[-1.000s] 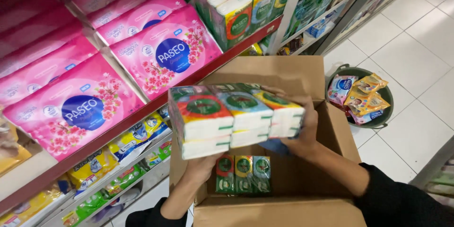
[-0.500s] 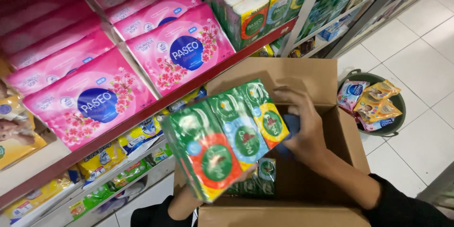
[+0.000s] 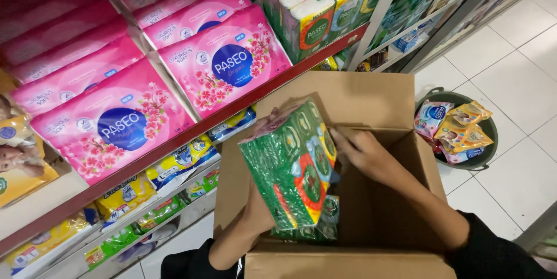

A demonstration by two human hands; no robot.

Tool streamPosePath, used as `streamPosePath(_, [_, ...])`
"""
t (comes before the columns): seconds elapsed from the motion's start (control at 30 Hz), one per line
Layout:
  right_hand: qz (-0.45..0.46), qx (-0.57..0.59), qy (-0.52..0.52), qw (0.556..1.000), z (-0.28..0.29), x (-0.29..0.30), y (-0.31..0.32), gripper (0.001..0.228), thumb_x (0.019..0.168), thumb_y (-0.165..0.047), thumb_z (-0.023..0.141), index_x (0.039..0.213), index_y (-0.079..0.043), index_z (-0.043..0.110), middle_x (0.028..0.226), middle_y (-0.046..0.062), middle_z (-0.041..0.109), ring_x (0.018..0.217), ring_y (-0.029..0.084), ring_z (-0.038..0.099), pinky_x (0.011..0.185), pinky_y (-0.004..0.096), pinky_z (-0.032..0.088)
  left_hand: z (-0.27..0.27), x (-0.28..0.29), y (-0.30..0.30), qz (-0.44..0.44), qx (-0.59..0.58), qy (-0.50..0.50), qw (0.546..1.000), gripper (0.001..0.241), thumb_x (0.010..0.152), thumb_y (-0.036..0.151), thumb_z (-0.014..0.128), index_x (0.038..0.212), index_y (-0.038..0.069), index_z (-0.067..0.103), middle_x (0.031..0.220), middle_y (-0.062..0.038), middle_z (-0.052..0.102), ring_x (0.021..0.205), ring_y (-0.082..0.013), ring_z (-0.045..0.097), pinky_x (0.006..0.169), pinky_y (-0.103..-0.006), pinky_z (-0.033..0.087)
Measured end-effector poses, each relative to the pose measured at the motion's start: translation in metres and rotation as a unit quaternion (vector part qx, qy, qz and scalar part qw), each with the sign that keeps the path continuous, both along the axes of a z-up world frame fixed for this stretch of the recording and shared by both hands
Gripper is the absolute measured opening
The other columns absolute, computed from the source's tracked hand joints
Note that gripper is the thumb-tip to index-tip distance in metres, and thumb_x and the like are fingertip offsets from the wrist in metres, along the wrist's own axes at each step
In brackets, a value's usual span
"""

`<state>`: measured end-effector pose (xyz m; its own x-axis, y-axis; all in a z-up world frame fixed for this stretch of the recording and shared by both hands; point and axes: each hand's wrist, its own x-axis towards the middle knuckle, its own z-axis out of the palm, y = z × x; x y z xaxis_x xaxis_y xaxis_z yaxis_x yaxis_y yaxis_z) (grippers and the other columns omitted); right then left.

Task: The recorder unboxes tissue packages and wipes them down before placing them on a shelf.

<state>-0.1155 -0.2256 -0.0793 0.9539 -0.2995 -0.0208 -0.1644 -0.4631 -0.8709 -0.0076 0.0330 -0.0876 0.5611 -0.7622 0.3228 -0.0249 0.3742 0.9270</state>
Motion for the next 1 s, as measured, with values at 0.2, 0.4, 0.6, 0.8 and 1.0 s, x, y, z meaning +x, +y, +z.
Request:
streamPosePath(0.2, [-0.104, 0.419, -0.018, 0.902, 0.003, -0.017, -0.01, 0.054, 0.092, -0.04, 0.064, 0.132, -0.004, 0.064, 0.123, 0.005, 0.071, 0.114, 0.013, 0.059, 0.095, 0.028, 0.047, 0.016, 0.002, 0.003, -0.083, 0.083, 0.247, 0.962, 0.078, 0.079, 0.012, 0.088, 0.143, 0.0, 0.047, 0.138, -0.014, 0.062, 0.121, -0.0248, 0.064, 0.101, -0.0443, 0.057])
streamPosePath(0.4, [-0.089, 0.334, -0.144, 0.927, 0.037, -0.025, -0.004, 0.052, 0.089, -0.025, 0.077, 0.129, 0.004, 0.061, 0.118, 0.01, 0.072, 0.105, 0.017, 0.067, 0.092, 0.035, 0.053, 0.076, -0.002, -0.001, 0.023, -0.05, -0.01, 0.998, 0.102, 0.076, 0.006, 0.09, 0.157, 0.0, 0.028, 0.144, -0.013, 0.054, 0.131, -0.0224, 0.056, 0.111, -0.0434, 0.048])
streamPosePath(0.6, [-0.045, 0.124, -0.301, 0.944, 0.074, -0.054, -0.016, 0.06, 0.075, -0.003, 0.083, 0.129, -0.004, 0.057, 0.128, 0.013, 0.07, 0.127, 0.026, 0.064, 0.113, 0.045, 0.049, 0.127, 0.009, 0.009, 0.083, -0.04, -0.319, 0.943, 0.065, 0.078, 0.004, 0.086, 0.136, -0.001, 0.058, 0.135, -0.019, 0.066, 0.132, -0.0316, 0.066, 0.114, -0.0451, 0.052])
streamPosePath(0.8, [-0.02, -0.224, -0.36, 0.906, 0.146, -0.08, 0.011, 0.067, 0.07, 0.001, 0.082, 0.13, -0.017, 0.058, 0.15, 0.019, 0.051, 0.148, 0.034, 0.049, 0.125, 0.053, 0.038, 0.174, 0.001, 0.024, 0.189, -0.054, -0.697, 0.689, 0.035, 0.09, 0.017, 0.079, 0.124, 0.016, 0.069, 0.128, 0.003, 0.073, 0.127, -0.0225, 0.066, 0.108, -0.0498, 0.055])
streamPosePath(1.0, [0.016, 0.054, -0.277, 0.959, 0.155, -0.098, 0.023, 0.118, 0.065, -0.002, 0.091, 0.161, -0.009, 0.024, 0.17, 0.021, 0.022, 0.152, 0.035, 0.034, 0.117, 0.048, 0.038, 0.187, 0.003, 0.028, 0.215, -0.1, -0.8, 0.552, 0.021, 0.093, 0.024, 0.08, 0.112, 0.025, 0.07, 0.129, 0.008, 0.071, 0.12, -0.0152, 0.065, 0.099, -0.0465, 0.057])
